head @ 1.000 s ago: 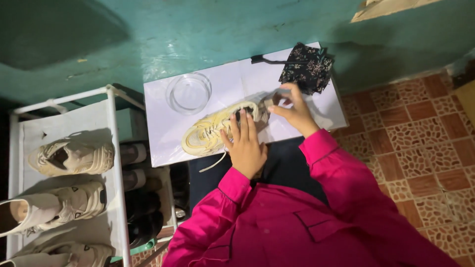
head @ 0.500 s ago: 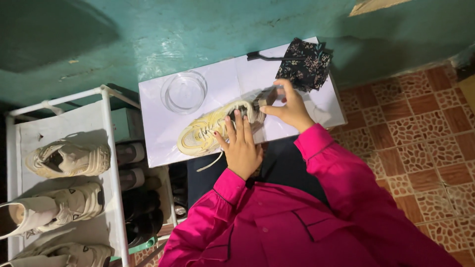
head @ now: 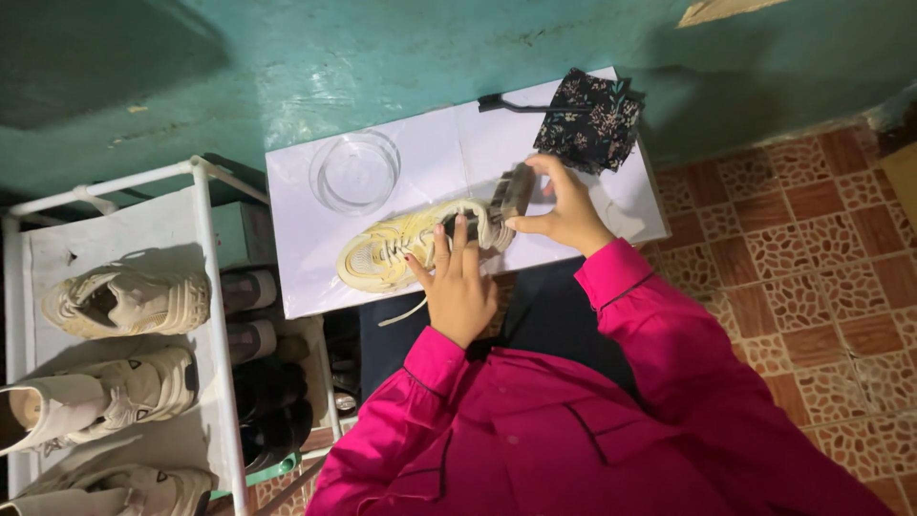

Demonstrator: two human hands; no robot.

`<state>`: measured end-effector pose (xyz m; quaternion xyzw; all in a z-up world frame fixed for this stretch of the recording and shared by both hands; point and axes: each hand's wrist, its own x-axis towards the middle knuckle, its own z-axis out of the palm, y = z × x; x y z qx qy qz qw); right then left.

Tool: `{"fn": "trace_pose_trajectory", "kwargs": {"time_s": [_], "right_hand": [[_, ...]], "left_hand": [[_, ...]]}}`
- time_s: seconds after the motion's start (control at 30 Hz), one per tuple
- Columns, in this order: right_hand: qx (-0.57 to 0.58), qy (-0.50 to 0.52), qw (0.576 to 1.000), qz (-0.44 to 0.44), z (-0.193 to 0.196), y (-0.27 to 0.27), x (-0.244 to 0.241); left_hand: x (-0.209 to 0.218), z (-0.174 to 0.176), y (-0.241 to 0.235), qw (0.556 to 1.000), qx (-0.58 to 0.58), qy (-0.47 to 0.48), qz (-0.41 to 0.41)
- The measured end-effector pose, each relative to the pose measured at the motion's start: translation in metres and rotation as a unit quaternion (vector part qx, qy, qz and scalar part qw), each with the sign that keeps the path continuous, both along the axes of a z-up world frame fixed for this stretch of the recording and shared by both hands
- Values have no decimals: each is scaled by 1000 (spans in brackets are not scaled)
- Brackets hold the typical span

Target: The person scrubs a white sneaker with a brush, focusing on the upper mesh and the sole. They rotate the shoe to clean different sides and then wipe it with a cloth.

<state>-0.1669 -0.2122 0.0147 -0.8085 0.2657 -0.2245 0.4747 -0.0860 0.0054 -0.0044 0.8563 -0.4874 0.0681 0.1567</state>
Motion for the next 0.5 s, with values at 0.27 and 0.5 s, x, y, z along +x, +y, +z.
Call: {"fn": "trace_pose_trajectory", "kwargs": {"time_s": [0.27,0.5], "right_hand": [[-97,-82,991,50,-22,7,-14],[-89,-99,987,94,-15,14,-15]], "left_hand": [[-6,3,11,1000,-16,-2,12],[-7,3,12,1000,3,-6,6]]}}
